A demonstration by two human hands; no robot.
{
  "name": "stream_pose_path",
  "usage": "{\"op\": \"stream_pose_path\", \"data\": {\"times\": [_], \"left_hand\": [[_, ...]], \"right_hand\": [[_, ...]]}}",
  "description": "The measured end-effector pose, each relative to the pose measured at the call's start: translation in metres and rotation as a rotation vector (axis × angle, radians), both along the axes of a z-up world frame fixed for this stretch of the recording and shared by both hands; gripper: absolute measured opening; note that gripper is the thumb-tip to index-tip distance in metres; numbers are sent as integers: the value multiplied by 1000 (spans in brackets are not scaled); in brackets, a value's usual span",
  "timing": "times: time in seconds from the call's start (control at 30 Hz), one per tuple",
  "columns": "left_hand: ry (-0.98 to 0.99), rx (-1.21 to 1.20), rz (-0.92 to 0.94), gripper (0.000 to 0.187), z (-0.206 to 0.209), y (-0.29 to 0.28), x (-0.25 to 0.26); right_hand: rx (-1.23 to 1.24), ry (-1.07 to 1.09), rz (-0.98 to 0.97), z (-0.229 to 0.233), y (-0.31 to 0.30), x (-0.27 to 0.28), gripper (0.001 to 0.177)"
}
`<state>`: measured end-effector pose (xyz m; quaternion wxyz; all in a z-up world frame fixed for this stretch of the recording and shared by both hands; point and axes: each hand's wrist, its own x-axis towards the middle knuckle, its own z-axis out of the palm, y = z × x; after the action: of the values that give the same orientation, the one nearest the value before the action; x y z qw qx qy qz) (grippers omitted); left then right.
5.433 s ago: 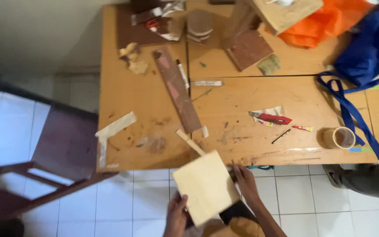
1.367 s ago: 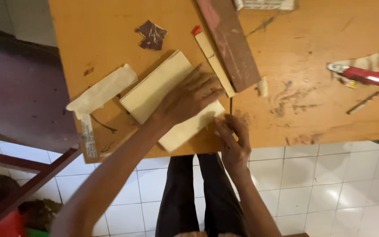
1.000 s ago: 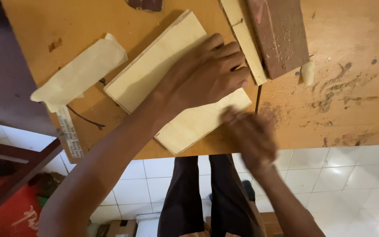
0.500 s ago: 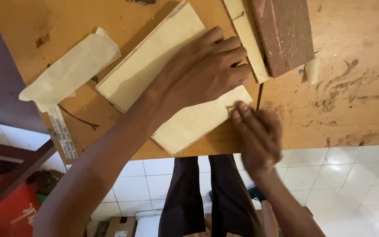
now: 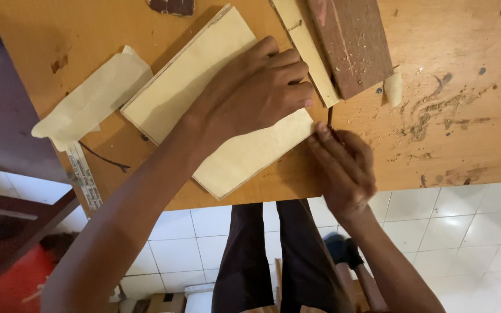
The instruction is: The person sands the edges and surfaces of a small wooden board by hand using a piece of sandpaper.
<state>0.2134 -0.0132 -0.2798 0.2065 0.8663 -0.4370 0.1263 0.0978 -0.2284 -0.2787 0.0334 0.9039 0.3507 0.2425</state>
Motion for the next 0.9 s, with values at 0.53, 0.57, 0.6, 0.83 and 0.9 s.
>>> {"op": "stream_pose_path", "data": {"times": [0.53,0.57,0.6,0.83,0.9], "left_hand": [[81,15,-19,19,7,1,-1],[80,18,-14,19,7,1,0],[98,2,-13,22,7,1,0],[74,40,-9,21,10,0,0],[77,49,-7,21,7,-2,0]], "right_hand": [[721,435,106,36,19,9,17],[722,435,111,31,13,13,17],[657,438,199,26,7,17,14],[538,490,409,35,16,8,24],[487,530,43,-114,-54,-28,41]]}}
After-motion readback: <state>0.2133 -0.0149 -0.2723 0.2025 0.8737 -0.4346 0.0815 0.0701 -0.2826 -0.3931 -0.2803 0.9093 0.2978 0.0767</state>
